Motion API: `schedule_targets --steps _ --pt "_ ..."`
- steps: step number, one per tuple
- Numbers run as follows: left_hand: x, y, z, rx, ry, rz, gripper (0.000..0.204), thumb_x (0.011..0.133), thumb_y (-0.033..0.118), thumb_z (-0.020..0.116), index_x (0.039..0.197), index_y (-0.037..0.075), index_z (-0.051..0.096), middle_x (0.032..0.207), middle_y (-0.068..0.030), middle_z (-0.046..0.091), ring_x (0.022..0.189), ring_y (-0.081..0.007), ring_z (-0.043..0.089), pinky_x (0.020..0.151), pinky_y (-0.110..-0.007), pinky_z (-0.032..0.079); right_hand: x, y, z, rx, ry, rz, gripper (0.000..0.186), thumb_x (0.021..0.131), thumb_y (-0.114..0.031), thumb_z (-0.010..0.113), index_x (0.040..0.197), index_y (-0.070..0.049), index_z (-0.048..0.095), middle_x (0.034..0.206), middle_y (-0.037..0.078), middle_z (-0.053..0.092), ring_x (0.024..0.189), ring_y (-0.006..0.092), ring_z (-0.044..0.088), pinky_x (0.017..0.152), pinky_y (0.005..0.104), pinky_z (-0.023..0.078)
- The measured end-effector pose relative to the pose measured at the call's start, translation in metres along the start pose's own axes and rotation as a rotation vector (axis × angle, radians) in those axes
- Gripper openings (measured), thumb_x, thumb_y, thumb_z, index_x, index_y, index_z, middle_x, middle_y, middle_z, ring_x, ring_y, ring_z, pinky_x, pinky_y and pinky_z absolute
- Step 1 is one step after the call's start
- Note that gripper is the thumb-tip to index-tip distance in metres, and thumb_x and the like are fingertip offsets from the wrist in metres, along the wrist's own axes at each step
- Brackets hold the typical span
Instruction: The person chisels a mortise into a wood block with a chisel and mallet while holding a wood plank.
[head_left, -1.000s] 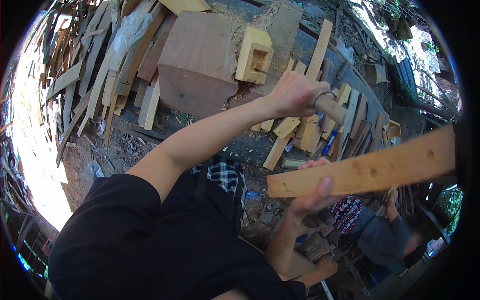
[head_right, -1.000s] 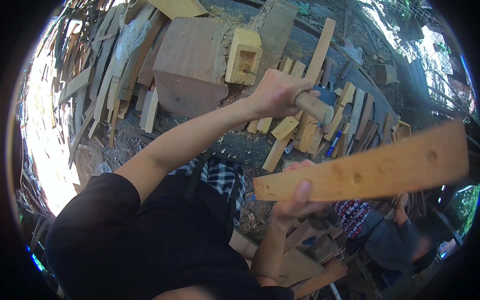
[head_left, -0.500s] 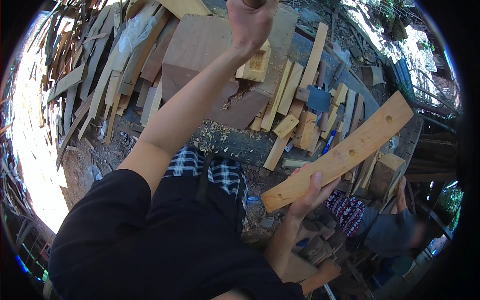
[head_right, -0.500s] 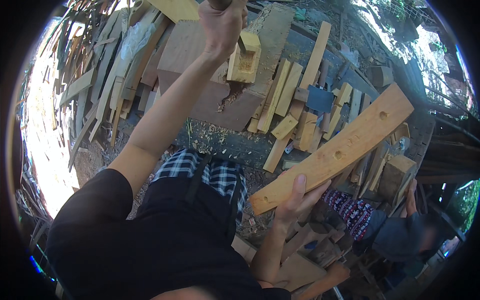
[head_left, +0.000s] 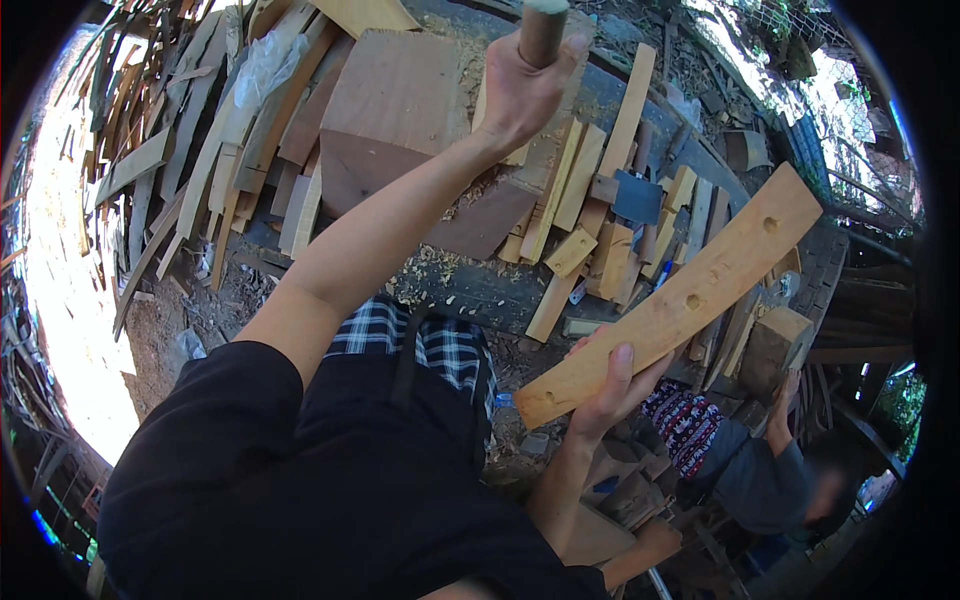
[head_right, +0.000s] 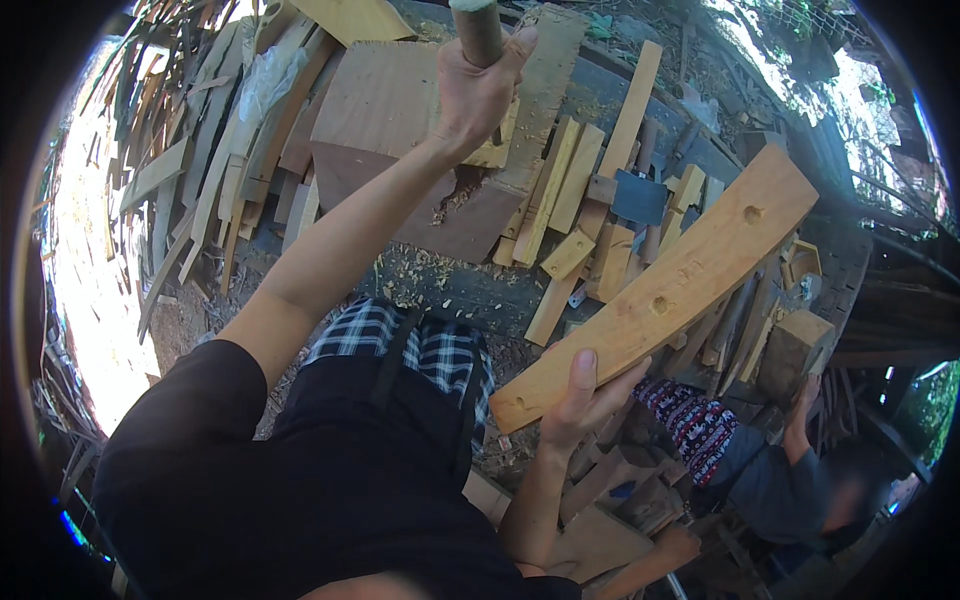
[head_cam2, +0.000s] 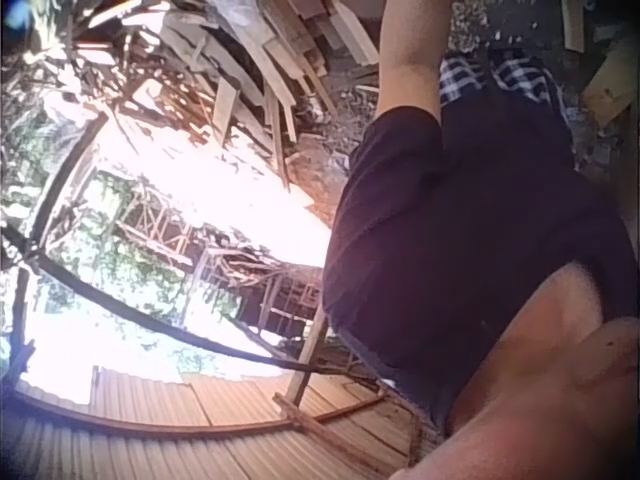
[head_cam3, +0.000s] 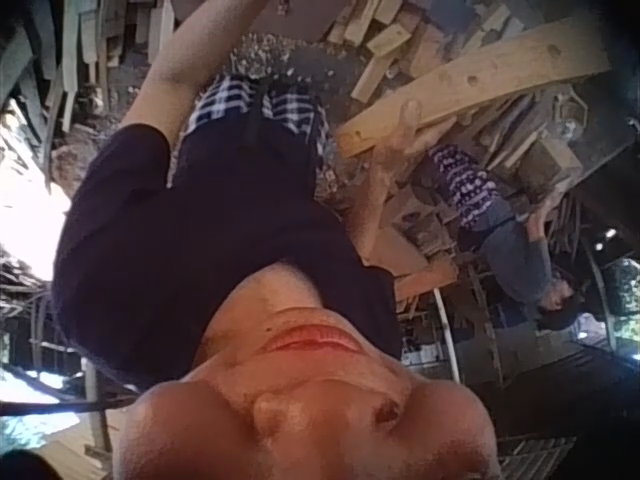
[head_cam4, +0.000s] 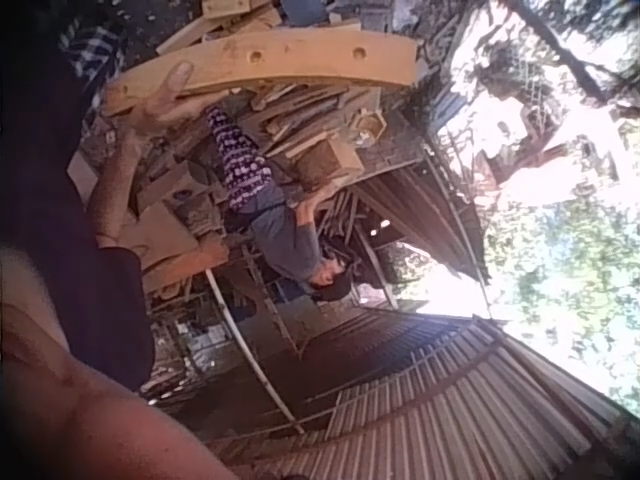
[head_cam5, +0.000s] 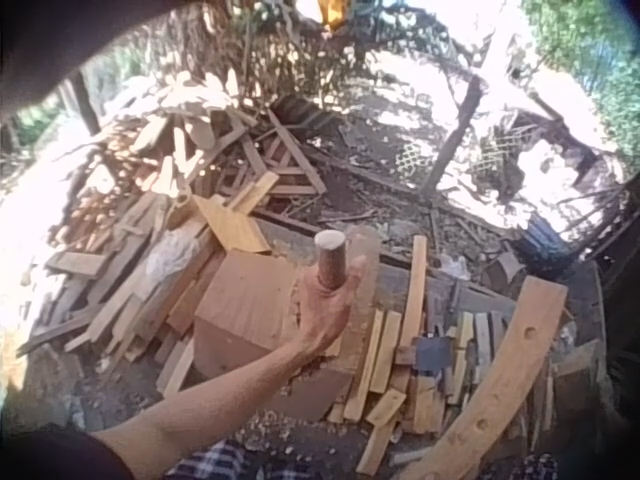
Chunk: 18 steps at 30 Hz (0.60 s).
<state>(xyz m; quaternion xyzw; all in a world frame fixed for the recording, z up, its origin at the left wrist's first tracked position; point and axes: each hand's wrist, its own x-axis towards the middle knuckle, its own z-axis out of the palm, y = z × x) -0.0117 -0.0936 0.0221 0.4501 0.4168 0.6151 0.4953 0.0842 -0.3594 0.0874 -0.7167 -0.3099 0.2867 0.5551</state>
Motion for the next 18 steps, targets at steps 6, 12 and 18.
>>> schedule_targets --steps 6,12,18 --pt "-0.008 0.006 0.008 0.14 -0.091 0.128 0.02 0.085 0.015 0.066 0.072 0.002 0.056 0.06 -0.0026 0.055 0.058 -0.0071 0.049 0.054 -0.029 0.044 0.014 -0.02 0.002 0.024 -0.025 -0.077 0.064 0.089 -0.025 0.047 0.143 -0.006 0.019 0.085 0.019 0.053 0.061 0.021 0.054 0.054 0.0322 0.048" --pt "-0.026 -0.008 0.031 0.247 -0.181 0.265 0.014 0.074 0.016 0.07 0.076 0.006 0.059 0.07 -0.0141 0.064 0.065 -0.0327 0.063 0.058 -0.038 0.049 0.038 -0.078 0.018 0.399 0.157 -0.378 0.069 0.085 -0.044 0.048 0.132 0.003 0.03 0.086 0.021 0.049 0.065 0.0252 0.051 0.058 0.0337 0.046" --pt "-0.043 -0.009 0.052 0.472 -0.307 0.296 0.02 0.066 0.015 0.071 0.082 0.011 0.06 0.066 -0.0135 0.062 0.067 -0.0367 0.062 0.058 -0.044 0.049 0.06 -0.032 0.003 -0.443 0.023 -0.443 0.06 0.084 -0.021 0.059 0.131 0.005 0.033 0.107 0.02 0.052 0.078 0.0254 0.056 0.074 0.0391 0.05"
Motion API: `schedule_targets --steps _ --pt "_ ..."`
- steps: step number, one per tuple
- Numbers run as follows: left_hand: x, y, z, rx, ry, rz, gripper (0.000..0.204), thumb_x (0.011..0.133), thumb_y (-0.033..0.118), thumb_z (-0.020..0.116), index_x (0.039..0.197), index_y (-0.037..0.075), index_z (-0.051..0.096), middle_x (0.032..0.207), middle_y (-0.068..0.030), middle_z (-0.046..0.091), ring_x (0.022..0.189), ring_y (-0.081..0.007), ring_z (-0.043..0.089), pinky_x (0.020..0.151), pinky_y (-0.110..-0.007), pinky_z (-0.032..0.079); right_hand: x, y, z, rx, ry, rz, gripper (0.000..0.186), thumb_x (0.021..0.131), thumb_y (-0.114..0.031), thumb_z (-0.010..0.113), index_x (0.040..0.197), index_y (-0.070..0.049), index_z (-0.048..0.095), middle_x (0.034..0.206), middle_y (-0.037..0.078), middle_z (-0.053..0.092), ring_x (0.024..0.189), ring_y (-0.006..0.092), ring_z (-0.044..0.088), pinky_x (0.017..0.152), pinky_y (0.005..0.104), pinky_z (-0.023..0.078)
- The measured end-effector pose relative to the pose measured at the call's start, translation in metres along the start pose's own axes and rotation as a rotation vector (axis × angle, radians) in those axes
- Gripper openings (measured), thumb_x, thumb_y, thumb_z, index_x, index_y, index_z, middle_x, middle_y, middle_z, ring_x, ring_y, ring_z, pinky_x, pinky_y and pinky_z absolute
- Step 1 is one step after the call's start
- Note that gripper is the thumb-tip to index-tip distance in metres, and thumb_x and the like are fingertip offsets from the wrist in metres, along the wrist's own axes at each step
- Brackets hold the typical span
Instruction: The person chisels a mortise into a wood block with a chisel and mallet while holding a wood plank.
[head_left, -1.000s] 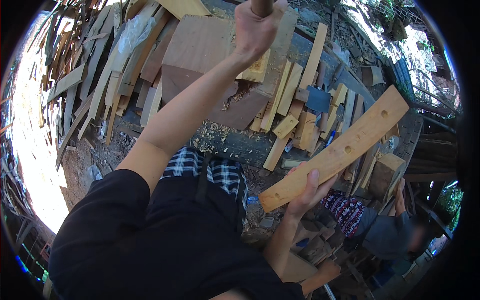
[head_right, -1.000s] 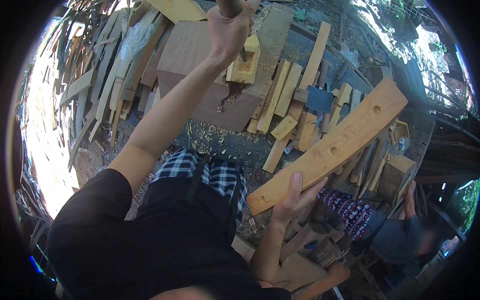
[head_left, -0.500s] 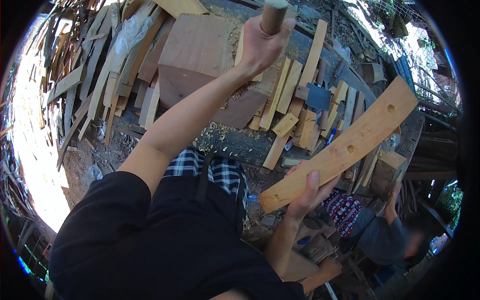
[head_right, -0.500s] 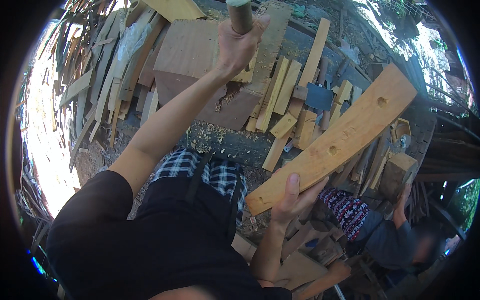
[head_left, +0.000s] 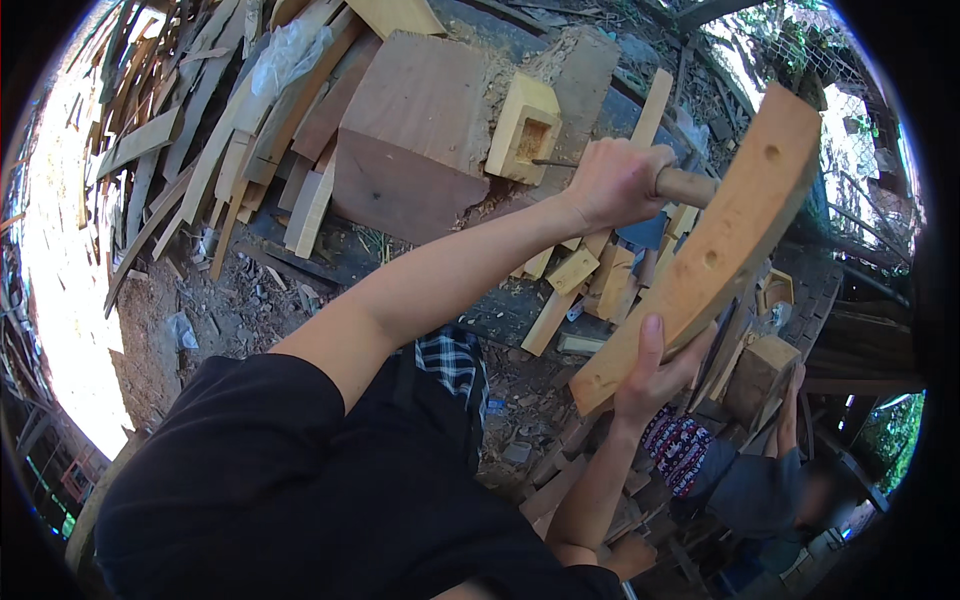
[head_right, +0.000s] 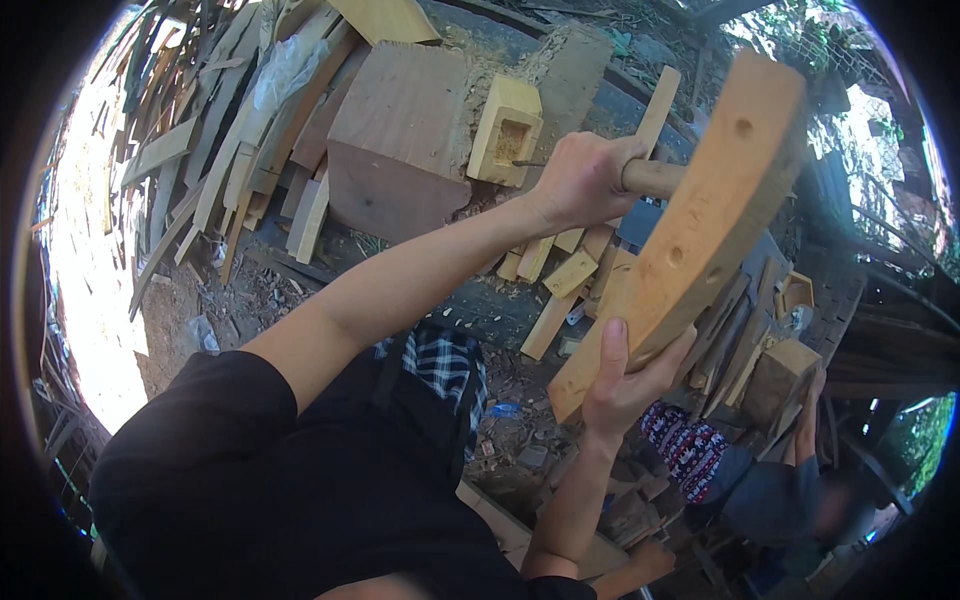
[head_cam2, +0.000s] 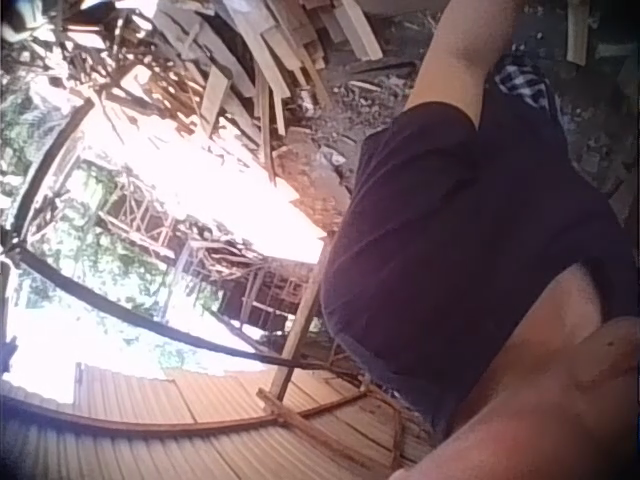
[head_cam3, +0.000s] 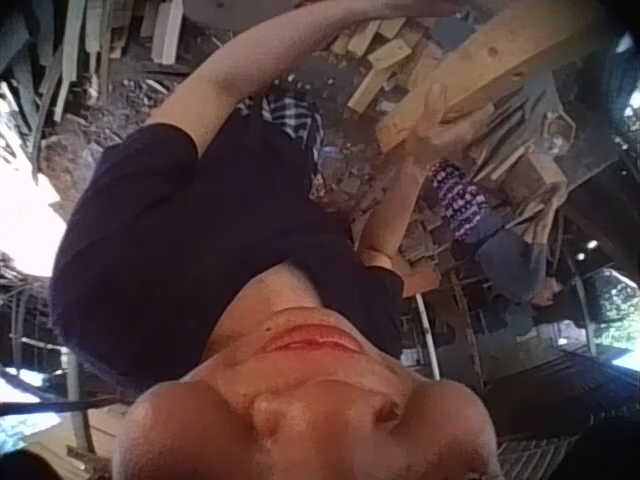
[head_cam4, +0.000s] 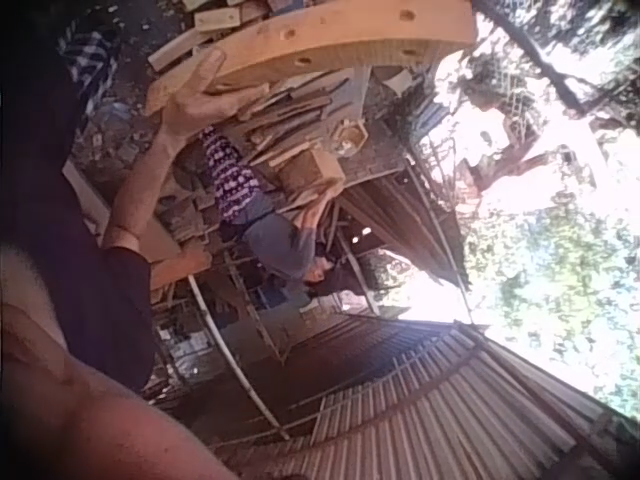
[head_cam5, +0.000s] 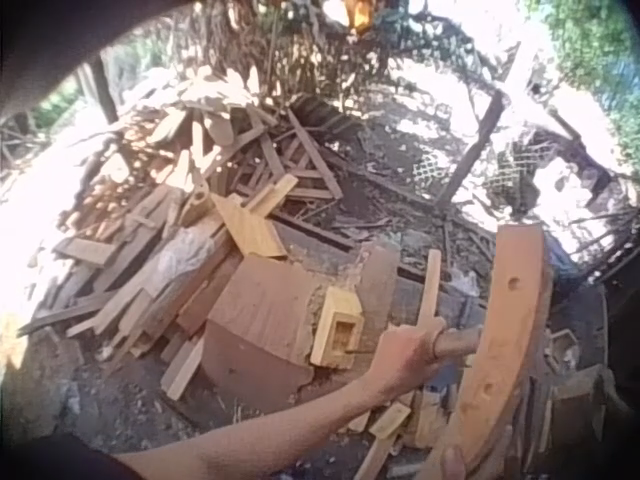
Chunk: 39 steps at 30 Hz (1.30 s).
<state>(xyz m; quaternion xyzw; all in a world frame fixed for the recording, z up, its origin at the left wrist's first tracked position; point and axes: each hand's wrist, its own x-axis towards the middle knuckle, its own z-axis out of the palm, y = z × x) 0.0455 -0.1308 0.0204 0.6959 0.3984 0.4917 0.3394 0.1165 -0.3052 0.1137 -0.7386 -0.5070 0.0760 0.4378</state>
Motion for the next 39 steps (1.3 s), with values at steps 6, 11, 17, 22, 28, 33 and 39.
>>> schedule_targets --steps 6,11,17,22,28,33,39 --pt "0.006 -0.003 0.008 0.107 -0.136 -0.026 0.024 0.066 0.017 0.07 0.086 0.013 0.059 0.065 -0.0114 0.061 0.065 -0.0348 0.063 0.058 -0.045 0.049 0.021 0.001 -0.034 0.845 -0.115 0.222 0.053 0.088 -0.028 0.055 0.124 0.007 0.04 0.108 0.019 0.051 0.085 0.0217 0.055 0.079 0.0391 0.047" --pt "-0.004 -0.009 0.016 0.131 -0.168 0.033 0.023 0.066 0.02 0.071 0.085 0.014 0.06 0.065 -0.0099 0.062 0.065 -0.0331 0.063 0.056 -0.044 0.049 0.012 0.029 0.01 -0.313 -0.118 -0.192 0.054 0.086 -0.024 0.055 0.129 0.002 0.035 0.096 0.019 0.055 0.073 0.0217 0.059 0.064 0.0346 0.051" --pt "-0.011 -0.007 0.014 0.16 -0.244 0.074 0.023 0.067 0.023 0.072 0.083 0.013 0.059 0.065 -0.009 0.062 0.065 -0.0321 0.064 0.056 -0.044 0.049 0.008 0.021 -0.015 0.691 -0.017 0.289 0.062 0.084 -0.027 0.055 0.131 0.007 0.033 0.101 0.021 0.052 0.077 0.0251 0.057 0.071 0.0383 0.05" --pt "0.007 -0.018 0.006 0.091 -0.089 0.046 0.022 0.066 0.021 0.073 0.079 0.012 0.057 0.068 -0.0111 0.064 0.064 -0.0338 0.064 0.055 -0.042 0.049 -0.006 0.048 0.016 0.214 -0.092 0.249 0.051 0.09 -0.029 0.051 0.129 0.0 0.036 0.088 0.017 0.055 0.064 0.0214 0.057 0.058 0.0316 0.049" --pt "0.016 -0.058 -0.086 -0.689 0.627 -0.395 0.028 0.09 0.013 0.061 0.066 0.008 0.047 0.055 0.0024 0.047 0.044 -0.0073 0.04 0.042 -0.027 0.033 -0.031 0.032 0.011 0.561 -0.131 0.562 0.057 0.09 -0.02 0.055 0.135 0.007 0.032 0.122 0.016 0.049 0.112 0.0219 0.049 0.099 0.0333 0.037" --pt "0.027 -0.048 -0.134 -0.884 0.798 -0.392 0.033 0.089 0.012 0.062 0.065 0.01 0.041 0.052 0.0023 0.04 0.042 -0.0049 0.034 0.039 -0.023 0.025 -0.056 0.043 0.016 0.378 -0.162 0.398 0.051 0.091 -0.022 0.052 0.133 -0.002 0.033 0.089 0.016 0.056 0.063 0.0198 0.057 0.058 0.0315 0.05" --pt "0.041 -0.043 -0.11 -0.948 0.356 -0.444 0.029 0.092 0.024 0.062 0.07 0.012 0.048 0.057 0.0061 0.042 0.043 -0.0043 0.034 0.042 -0.022 0.027 -0.067 0.033 0.019 0.384 -0.109 0.439 0.053 0.091 -0.023 0.052 0.135 -0.003 0.03 0.089 0.016 0.056 0.066 0.0203 0.057 0.059 0.0321 0.05"
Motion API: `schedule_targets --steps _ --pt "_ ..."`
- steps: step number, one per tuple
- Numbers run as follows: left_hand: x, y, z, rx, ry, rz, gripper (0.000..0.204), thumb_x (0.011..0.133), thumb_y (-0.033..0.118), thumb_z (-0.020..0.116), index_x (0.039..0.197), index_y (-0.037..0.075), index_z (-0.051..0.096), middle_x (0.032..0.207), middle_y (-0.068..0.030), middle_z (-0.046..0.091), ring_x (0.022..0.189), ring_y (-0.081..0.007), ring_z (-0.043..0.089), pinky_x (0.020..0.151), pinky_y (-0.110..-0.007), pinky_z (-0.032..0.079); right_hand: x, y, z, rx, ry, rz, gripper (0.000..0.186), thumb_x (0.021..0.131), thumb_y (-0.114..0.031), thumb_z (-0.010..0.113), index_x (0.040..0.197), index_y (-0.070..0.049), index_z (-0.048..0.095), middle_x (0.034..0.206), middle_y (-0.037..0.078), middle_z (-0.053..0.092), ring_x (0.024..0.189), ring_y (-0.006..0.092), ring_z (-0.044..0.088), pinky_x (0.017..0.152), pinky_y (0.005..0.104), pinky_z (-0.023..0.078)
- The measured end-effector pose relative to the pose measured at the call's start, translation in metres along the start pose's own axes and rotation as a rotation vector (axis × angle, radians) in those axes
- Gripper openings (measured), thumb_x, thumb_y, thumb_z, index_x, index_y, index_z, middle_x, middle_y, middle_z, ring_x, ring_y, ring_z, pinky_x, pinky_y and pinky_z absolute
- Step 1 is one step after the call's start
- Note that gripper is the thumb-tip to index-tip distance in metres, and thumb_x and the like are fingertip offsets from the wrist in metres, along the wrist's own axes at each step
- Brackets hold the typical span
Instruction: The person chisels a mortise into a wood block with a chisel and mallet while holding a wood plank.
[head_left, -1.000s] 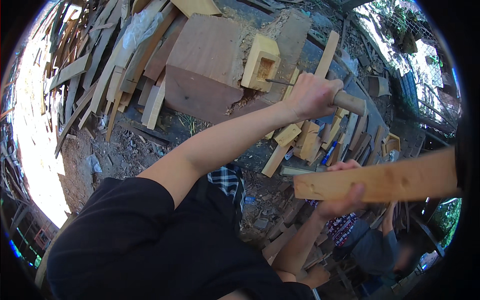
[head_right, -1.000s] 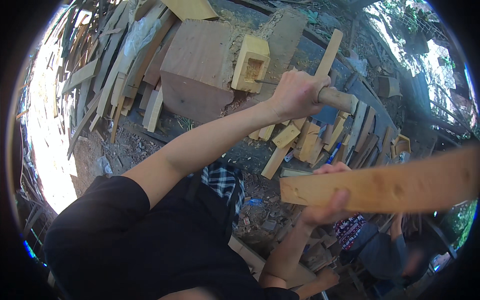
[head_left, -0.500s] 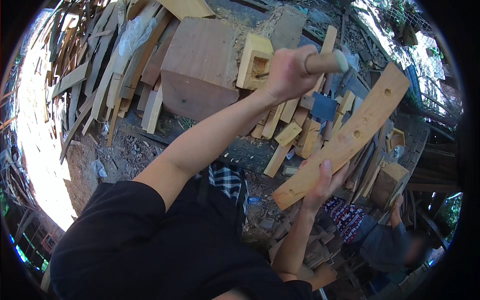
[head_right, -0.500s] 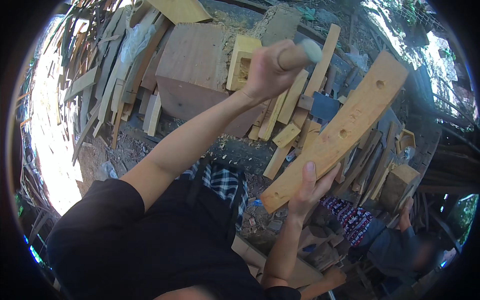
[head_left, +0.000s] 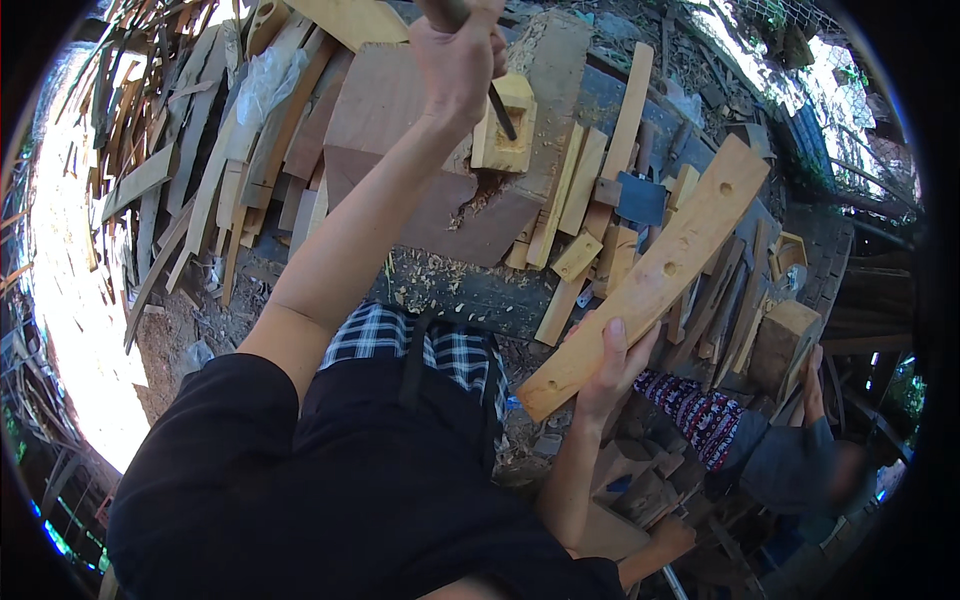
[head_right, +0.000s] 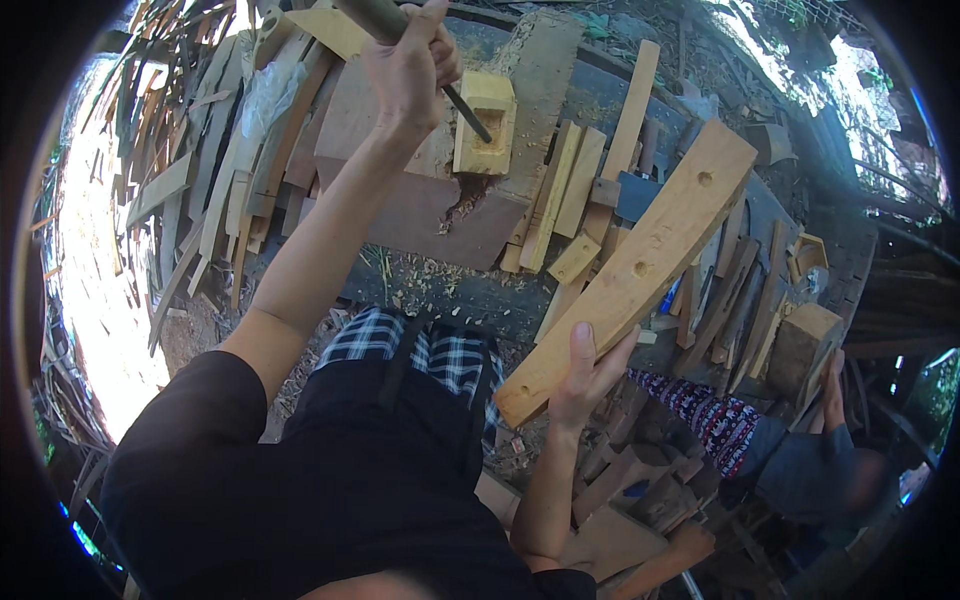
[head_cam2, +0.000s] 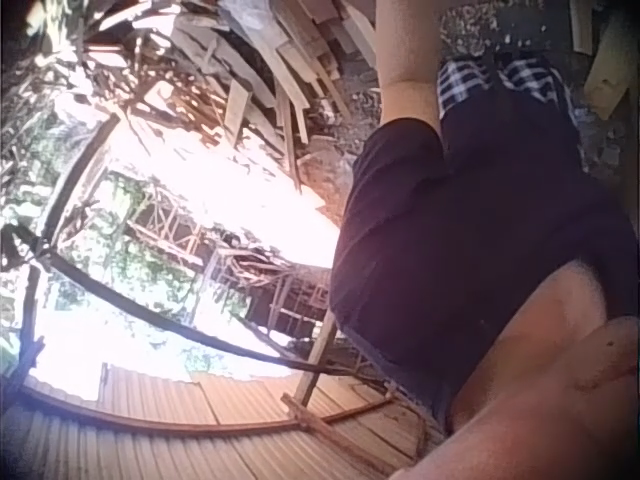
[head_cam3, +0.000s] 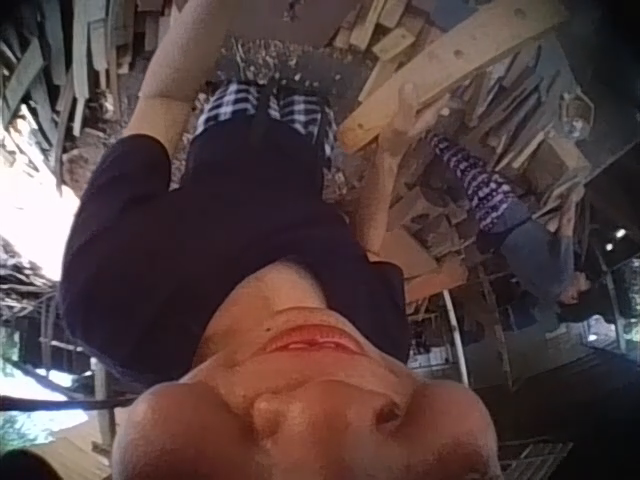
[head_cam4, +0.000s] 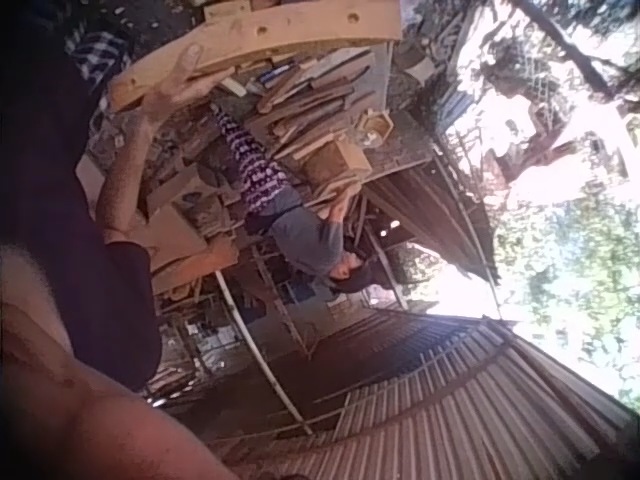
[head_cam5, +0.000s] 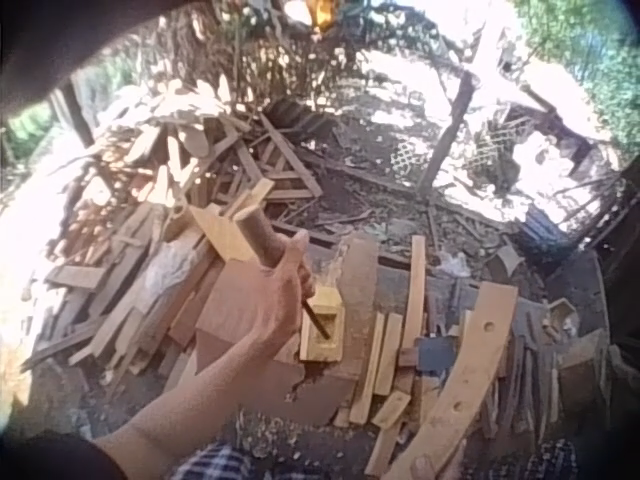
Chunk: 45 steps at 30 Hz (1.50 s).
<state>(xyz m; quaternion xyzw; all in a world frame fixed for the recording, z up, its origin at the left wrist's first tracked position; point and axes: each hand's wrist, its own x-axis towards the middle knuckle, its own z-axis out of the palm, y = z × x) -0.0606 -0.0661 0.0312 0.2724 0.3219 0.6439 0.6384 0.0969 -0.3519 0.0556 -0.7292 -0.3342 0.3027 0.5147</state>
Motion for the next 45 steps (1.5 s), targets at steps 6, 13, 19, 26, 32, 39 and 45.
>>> schedule_targets --steps 6,13,19,26,32,39,45 --pt "-0.011 -0.026 0.012 0.278 -0.046 0.089 0.034 0.088 0.017 0.066 0.06 0.007 0.049 0.052 0.002 0.047 0.044 -0.0048 0.041 0.042 -0.023 0.031 -0.014 -0.015 -0.003 0.12 0.058 0.109 0.058 0.091 -0.02 0.055 0.137 0.007 0.032 0.125 0.018 0.048 0.114 0.0234 0.048 0.1 0.0346 0.036" --pt "-0.011 -0.034 0.022 0.564 -0.18 0.198 0.04 0.087 0.024 0.066 0.057 0.003 0.051 0.052 0.0032 0.048 0.05 -0.004 0.043 0.046 -0.025 0.037 -0.006 -0.028 -0.005 0.083 0.029 0.051 0.06 0.089 -0.02 0.054 0.137 0.007 0.031 0.123 0.018 0.049 0.113 0.0241 0.049 0.099 0.0347 0.037" --pt "-0.034 -0.039 0.039 0.613 -0.248 0.314 0.031 0.087 0.024 0.07 0.068 0.003 0.057 0.057 0.0027 0.05 0.054 -0.0029 0.044 0.048 -0.025 0.038 0.028 -0.086 -0.015 0.476 -0.112 -0.241 0.054 0.085 -0.019 0.055 0.129 0.005 0.036 0.107 0.02 0.052 0.102 0.0242 0.052 0.09 0.0361 0.042" --pt "-0.054 -0.053 0.035 0.615 -0.274 0.397 0.011 0.076 0.011 0.067 0.076 0.004 0.058 0.07 -0.0172 0.061 0.07 -0.0389 0.061 0.058 -0.04 0.048 0.034 -0.095 0.013 -0.405 -0.173 -0.33 0.051 0.086 -0.015 0.057 0.128 0.007 0.038 0.111 0.017 0.052 0.1 0.0231 0.053 0.09 0.0341 0.042" --pt "-0.081 -0.06 0.039 0.819 -0.491 0.544 0.016 0.079 0.022 0.068 0.076 0.009 0.059 0.066 -0.0121 0.062 0.065 -0.0346 0.062 0.056 -0.042 0.049 0.013 -0.077 0.006 -0.037 0.032 -0.306 0.061 0.089 -0.02 0.056 0.135 0.009 0.03 0.118 0.019 0.05 0.106 0.0231 0.052 0.094 0.0336 0.041" --pt "-0.113 -0.099 0.004 0.907 -0.884 0.831 0.022 0.08 0.027 0.07 0.071 0.012 0.055 0.057 -0.0026 0.051 0.05 -0.0224 0.056 0.043 -0.035 0.043 -0.012 -0.054 -0.012 -0.241 -0.03 -0.125 0.069 0.092 -0.019 0.057 0.141 0.012 0.021 0.135 0.02 0.04 0.12 0.0236 0.043 0.103 0.0335 0.033" --pt "-0.105 -0.07 0.028 0.862 -0.7 0.709 0.017 0.083 0.027 0.066 0.075 0.014 0.058 0.06 -0.0056 0.057 0.056 -0.0246 0.061 0.05 -0.036 0.047 -0.036 -0.038 -0.029 -0.201 0.007 0.015 0.068 0.092 -0.02 0.056 0.142 0.012 0.021 0.135 0.02 0.04 0.12 0.0234 0.043 0.103 0.0327 0.033"
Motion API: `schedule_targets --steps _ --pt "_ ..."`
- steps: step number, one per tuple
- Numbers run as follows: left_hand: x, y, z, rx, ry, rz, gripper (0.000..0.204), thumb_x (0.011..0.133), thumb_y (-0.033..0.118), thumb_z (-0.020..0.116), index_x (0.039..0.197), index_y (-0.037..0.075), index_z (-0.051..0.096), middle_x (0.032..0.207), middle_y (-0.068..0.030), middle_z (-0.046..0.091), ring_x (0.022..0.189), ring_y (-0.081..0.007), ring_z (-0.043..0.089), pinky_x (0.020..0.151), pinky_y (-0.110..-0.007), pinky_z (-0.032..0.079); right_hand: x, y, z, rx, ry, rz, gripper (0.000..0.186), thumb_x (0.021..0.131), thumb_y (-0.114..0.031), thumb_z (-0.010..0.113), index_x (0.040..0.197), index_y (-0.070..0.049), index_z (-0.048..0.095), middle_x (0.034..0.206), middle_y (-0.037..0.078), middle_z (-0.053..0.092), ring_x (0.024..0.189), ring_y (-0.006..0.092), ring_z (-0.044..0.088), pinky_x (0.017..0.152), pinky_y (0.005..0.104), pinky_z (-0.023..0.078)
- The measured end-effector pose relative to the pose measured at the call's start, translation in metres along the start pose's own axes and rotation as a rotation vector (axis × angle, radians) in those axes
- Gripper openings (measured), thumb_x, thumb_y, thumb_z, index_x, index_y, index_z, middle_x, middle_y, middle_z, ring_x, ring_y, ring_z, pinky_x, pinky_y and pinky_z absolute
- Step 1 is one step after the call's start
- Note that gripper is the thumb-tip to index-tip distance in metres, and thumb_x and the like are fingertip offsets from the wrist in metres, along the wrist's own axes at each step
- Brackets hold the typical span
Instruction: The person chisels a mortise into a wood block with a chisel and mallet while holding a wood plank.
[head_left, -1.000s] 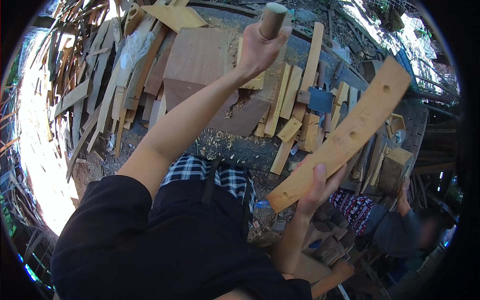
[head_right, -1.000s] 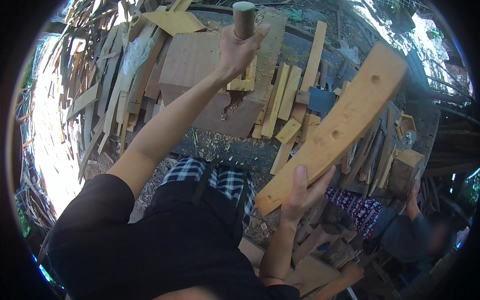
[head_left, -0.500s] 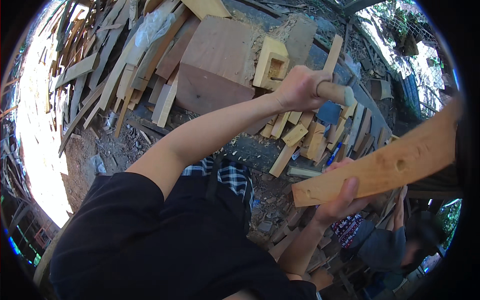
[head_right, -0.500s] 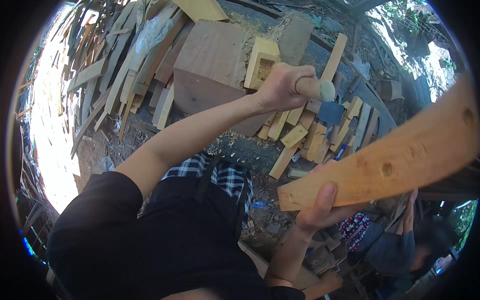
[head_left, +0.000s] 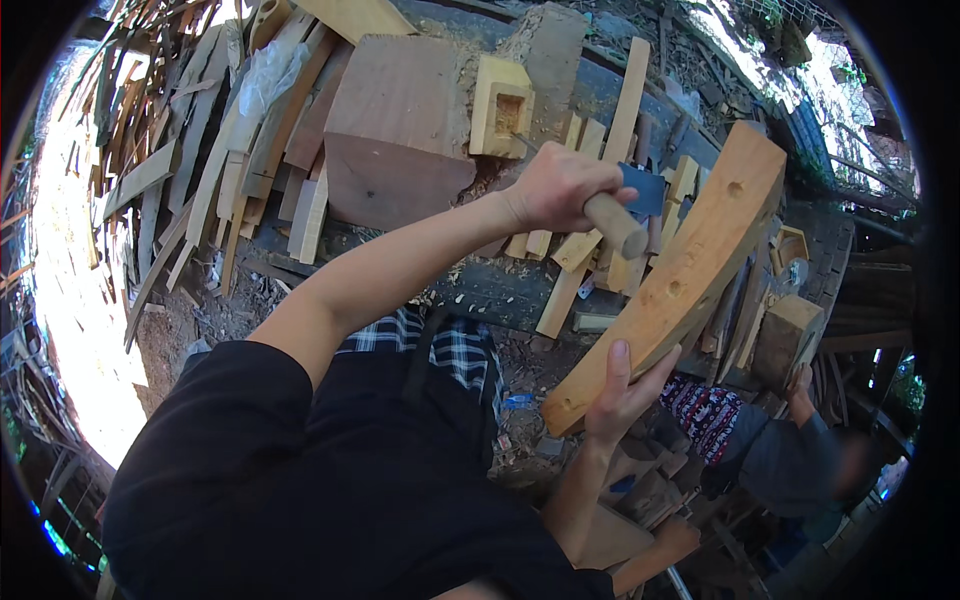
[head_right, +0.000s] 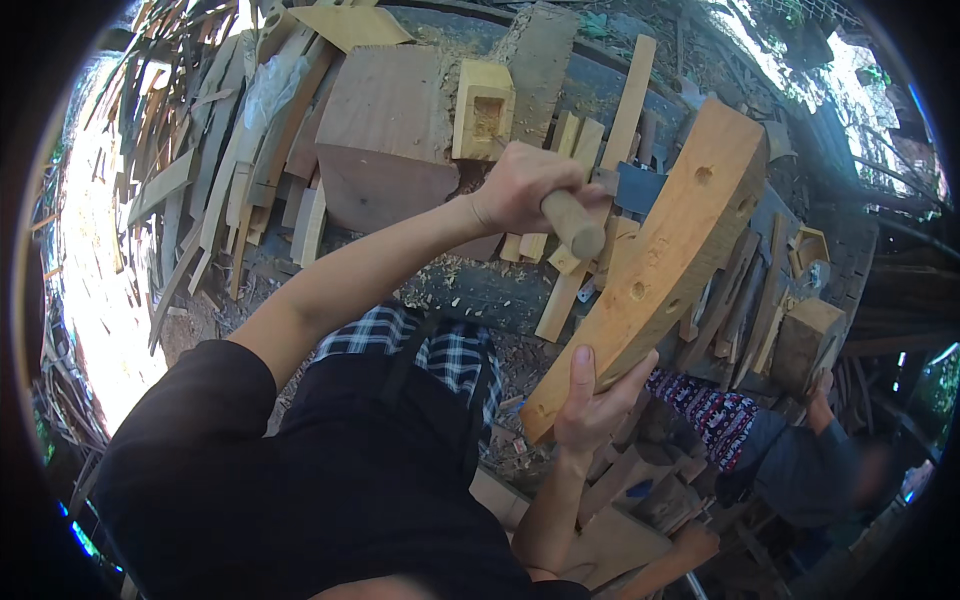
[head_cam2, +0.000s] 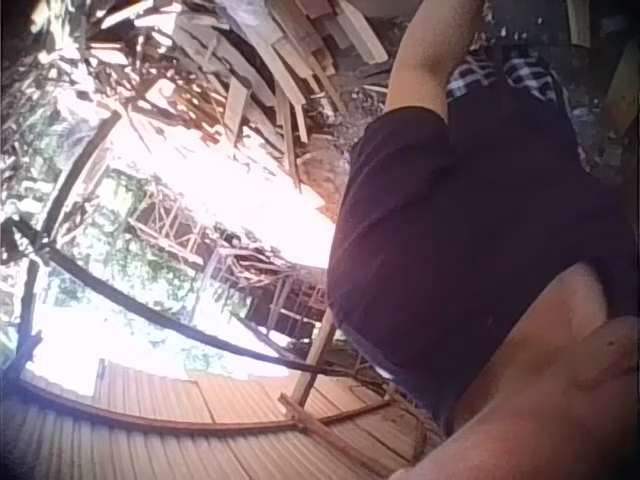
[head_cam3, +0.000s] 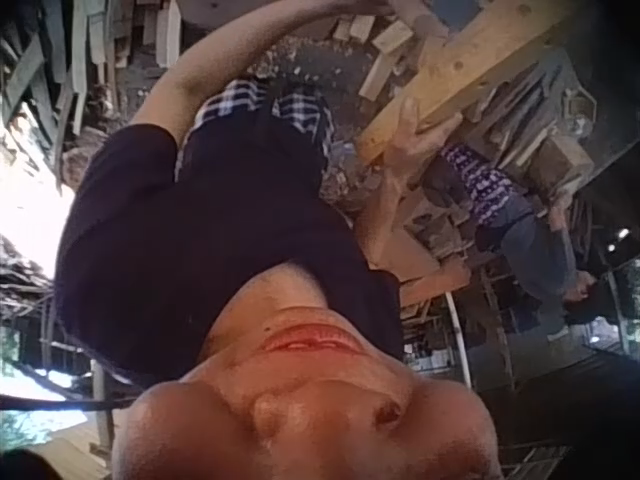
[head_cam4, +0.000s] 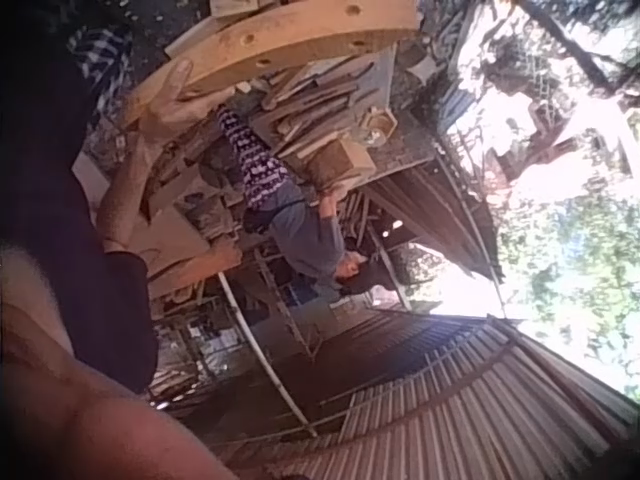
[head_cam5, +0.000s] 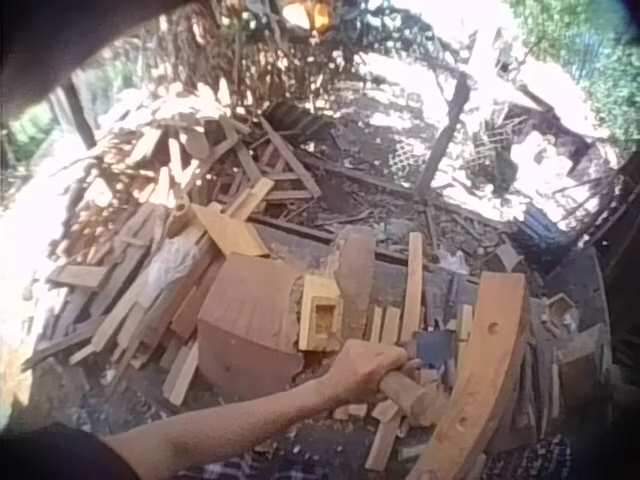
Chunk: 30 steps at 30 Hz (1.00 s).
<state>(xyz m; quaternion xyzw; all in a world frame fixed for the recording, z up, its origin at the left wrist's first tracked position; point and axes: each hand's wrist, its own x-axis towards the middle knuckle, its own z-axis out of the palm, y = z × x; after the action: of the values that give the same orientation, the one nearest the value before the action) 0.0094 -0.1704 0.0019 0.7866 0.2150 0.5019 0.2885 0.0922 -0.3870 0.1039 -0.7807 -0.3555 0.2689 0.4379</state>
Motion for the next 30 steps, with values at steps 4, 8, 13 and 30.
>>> schedule_targets --steps 4,8,13,30 --pt "0.035 0.0 -0.003 -0.017 0.134 -0.065 0.017 0.082 0.016 0.07 0.076 0.009 0.056 0.057 -0.0104 0.055 0.052 -0.0293 0.058 0.047 -0.035 0.044 0.001 0.001 0.005 -0.012 0.067 -0.09 0.049 0.09 -0.016 0.058 0.129 0.005 0.036 0.108 0.014 0.053 0.1 0.0191 0.052 0.09 0.0315 0.041" --pt "0.031 -0.005 0.001 0.023 0.135 -0.139 0.018 0.075 0.015 0.072 0.078 0.008 0.055 0.062 -0.0123 0.058 0.059 -0.0331 0.06 0.052 -0.037 0.047 0.0 -0.001 0.009 0.032 0.078 -0.058 0.049 0.09 -0.016 0.058 0.129 0.005 0.036 0.111 0.014 0.052 0.101 0.0189 0.051 0.09 0.0312 0.04" --pt "0.029 -0.017 0.005 0.028 0.095 -0.218 0.019 0.075 0.025 0.069 0.081 0.011 0.059 0.065 -0.0131 0.061 0.064 -0.0354 0.062 0.056 -0.043 0.049 0.007 -0.004 0.01 0.026 0.021 -0.072 0.051 0.09 -0.015 0.058 0.131 0.006 0.034 0.114 0.014 0.051 0.102 0.0192 0.05 0.092 0.0311 0.039" --pt "0.04 -0.025 -0.01 -0.075 0.293 -0.324 0.018 0.068 0.015 0.071 0.079 0.008 0.058 0.069 -0.0146 0.062 0.068 -0.0374 0.061 0.058 -0.042 0.049 0.062 -0.041 0.008 -0.286 -0.118 -0.311 0.056 0.088 -0.017 0.055 0.134 0.002 0.03 0.105 0.019 0.054 0.087 0.0235 0.057 0.078 0.035 0.05"
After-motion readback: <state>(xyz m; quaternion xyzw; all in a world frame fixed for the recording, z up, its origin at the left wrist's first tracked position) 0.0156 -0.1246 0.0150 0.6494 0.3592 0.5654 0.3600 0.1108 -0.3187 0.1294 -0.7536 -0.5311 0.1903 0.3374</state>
